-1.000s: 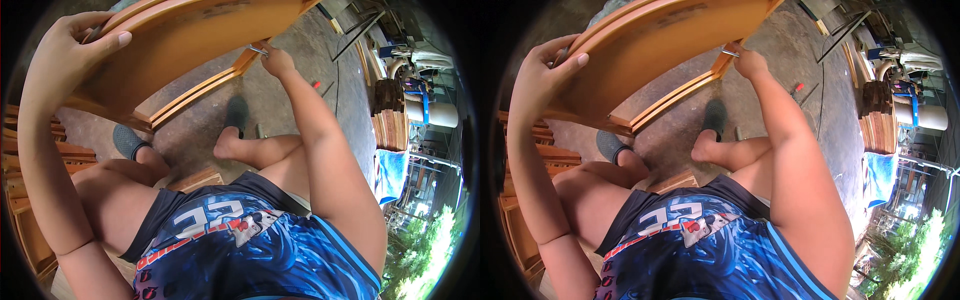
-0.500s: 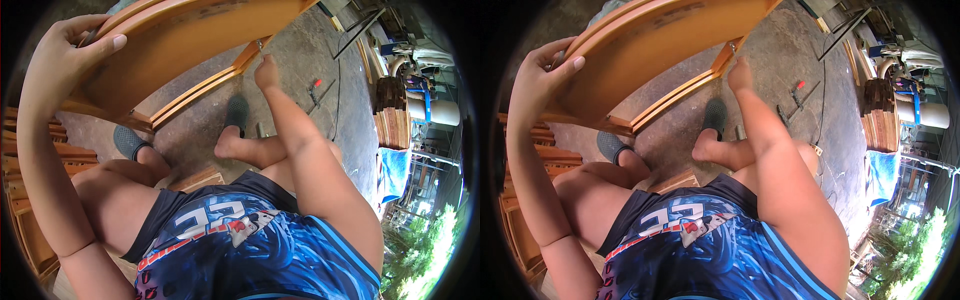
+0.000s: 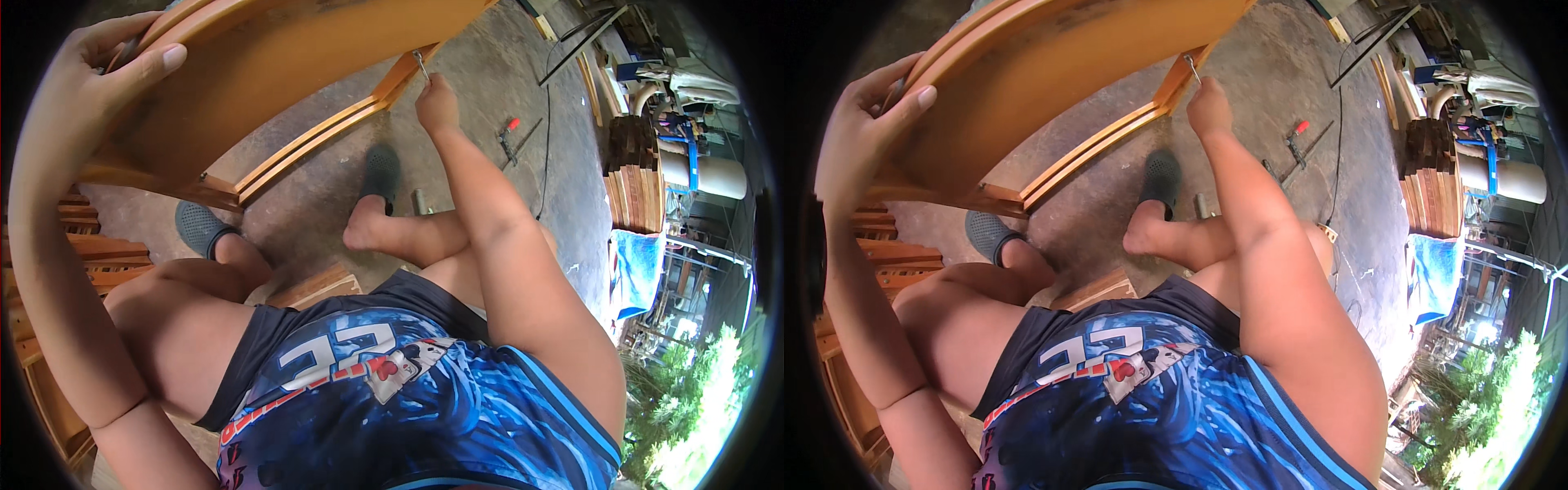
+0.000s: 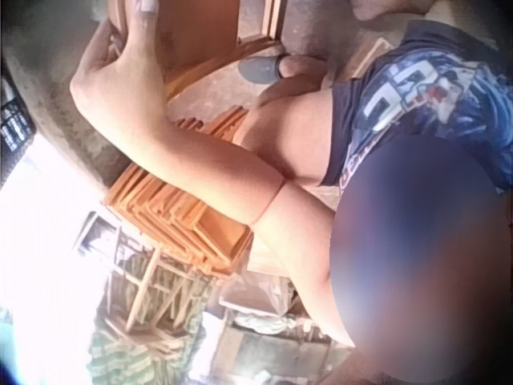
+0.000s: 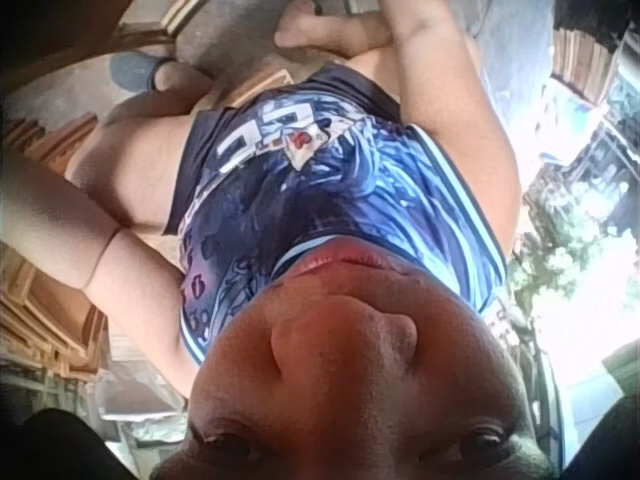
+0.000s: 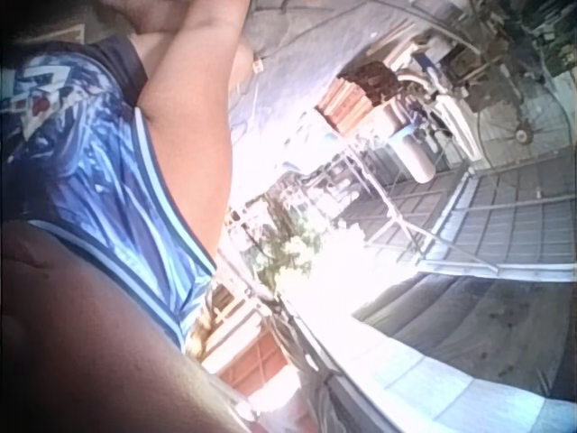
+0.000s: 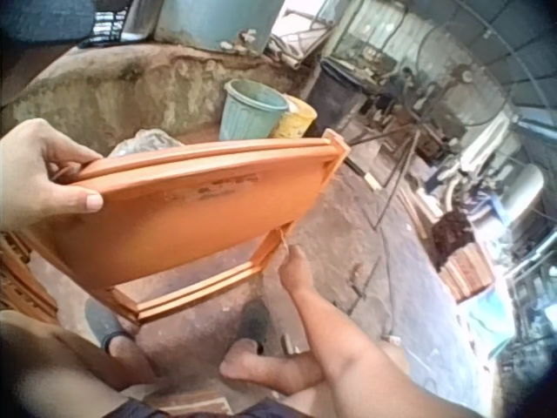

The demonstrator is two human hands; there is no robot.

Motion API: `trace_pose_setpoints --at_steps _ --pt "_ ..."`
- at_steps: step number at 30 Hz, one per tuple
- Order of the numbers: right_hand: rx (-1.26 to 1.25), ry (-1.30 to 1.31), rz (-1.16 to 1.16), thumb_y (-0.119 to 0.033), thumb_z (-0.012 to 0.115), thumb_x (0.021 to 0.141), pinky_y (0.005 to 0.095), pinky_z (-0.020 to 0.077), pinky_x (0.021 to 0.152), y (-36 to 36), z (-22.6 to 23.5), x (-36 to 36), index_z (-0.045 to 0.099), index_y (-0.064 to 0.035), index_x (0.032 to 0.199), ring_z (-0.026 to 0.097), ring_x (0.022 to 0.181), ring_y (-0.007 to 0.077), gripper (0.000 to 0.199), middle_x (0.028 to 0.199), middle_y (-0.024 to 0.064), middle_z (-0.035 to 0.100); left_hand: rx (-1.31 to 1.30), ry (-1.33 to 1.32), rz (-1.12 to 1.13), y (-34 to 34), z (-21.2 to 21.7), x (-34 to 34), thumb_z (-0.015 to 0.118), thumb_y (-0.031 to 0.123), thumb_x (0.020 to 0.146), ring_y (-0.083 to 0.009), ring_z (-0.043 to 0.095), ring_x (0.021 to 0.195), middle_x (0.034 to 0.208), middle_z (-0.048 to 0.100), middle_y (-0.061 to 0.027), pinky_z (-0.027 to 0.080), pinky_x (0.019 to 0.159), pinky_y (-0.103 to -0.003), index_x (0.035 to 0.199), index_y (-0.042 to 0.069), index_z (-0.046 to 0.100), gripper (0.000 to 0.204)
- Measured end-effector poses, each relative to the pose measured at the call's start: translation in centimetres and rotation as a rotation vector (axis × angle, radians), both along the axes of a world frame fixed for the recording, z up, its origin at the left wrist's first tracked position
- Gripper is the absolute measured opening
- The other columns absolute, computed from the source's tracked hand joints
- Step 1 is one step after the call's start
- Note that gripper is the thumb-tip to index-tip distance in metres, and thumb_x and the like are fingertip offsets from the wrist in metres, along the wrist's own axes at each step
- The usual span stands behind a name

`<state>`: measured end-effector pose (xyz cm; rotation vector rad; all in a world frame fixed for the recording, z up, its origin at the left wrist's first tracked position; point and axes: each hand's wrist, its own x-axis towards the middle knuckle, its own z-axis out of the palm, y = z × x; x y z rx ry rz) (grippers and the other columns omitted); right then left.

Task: Assembling a wooden chair frame using bolts and a wrench.

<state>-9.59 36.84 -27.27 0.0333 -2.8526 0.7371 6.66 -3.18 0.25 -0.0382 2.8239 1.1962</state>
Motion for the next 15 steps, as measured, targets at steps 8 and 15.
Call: trace_pose_setpoints --at_steps 8,15 --pt "0.288 -0.075 -0.007 -0.016 0.054 0.091 0.0503 0.0508 0.08 -1.0 4.9 -0.4 0.065 -0.0042 0.106 0.064 0.098 0.0407 0.022 0.101 0.0226 0.068 -0.077 0.033 0.026 -2.4 -2.1 -0.6 0.07 0.031 0.088 -0.0143 0.063 0.098 0.111 0.067 -0.0115 0.049 0.085 -0.026 0.134 -0.003 0.055 0.058" --pt "0.531 -0.109 0.307 -0.018 0.055 0.09 0.042 0.0549 0.083 -4.4 12.5 -6.9 0.069 -0.0107 0.114 0.068 0.102 0.0275 0.028 0.111 0.0176 0.069 0.018 0.118 0.048 -0.2 -1.5 0.3 0.07 0.032 0.088 -0.0148 0.063 0.095 0.109 0.068 -0.011 0.05 0.084 -0.026 0.134 -0.001 0.055 0.059"
